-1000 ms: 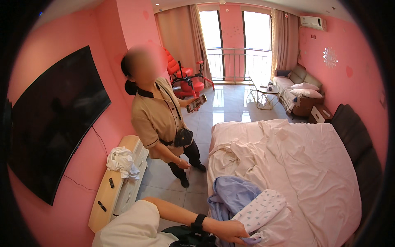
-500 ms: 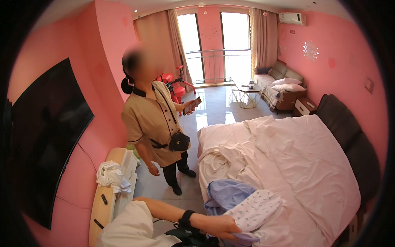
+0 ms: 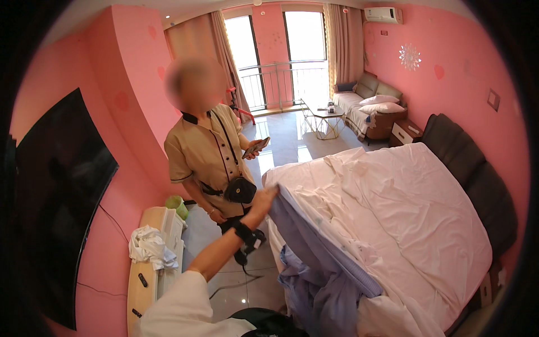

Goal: The person removes pillowcases from pillows and pulls a duvet cover off a duvet by hand.

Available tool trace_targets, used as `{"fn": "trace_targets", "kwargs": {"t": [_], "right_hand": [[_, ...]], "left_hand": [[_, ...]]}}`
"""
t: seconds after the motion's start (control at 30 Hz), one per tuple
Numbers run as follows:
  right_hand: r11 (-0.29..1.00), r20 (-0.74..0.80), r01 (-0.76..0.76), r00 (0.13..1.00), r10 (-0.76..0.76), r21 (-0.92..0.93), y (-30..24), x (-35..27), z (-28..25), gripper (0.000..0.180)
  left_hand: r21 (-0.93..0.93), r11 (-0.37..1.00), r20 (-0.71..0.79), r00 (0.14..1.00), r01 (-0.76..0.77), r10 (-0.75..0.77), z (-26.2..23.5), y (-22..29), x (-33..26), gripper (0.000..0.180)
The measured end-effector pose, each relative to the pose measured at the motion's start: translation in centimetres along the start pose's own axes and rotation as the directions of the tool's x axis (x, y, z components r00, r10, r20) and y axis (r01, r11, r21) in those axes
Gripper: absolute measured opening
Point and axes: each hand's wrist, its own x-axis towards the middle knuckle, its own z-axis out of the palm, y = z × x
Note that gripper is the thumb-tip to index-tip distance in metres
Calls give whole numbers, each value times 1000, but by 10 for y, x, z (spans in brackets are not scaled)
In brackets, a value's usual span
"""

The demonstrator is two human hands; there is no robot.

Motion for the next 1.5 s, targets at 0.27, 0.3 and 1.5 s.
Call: {"fn": "trace_targets", "kwargs": {"t": [0.27,0.3,1.5], "right_hand": [[832,352,84,880,-321,548,-54,-75,109,69],[722,331,101,839,-431,684,-89,-93,121,69],[963,433,204,863,-261,174,-30,-54,-25,21]], "left_hand": [[-106,994,610,789,-12,75,60,52,-126,24],[-141,988,686,714,-56,138,59,82,-136,22],[-30,907,575,735,-420,359,80,122,-97,17]]}}
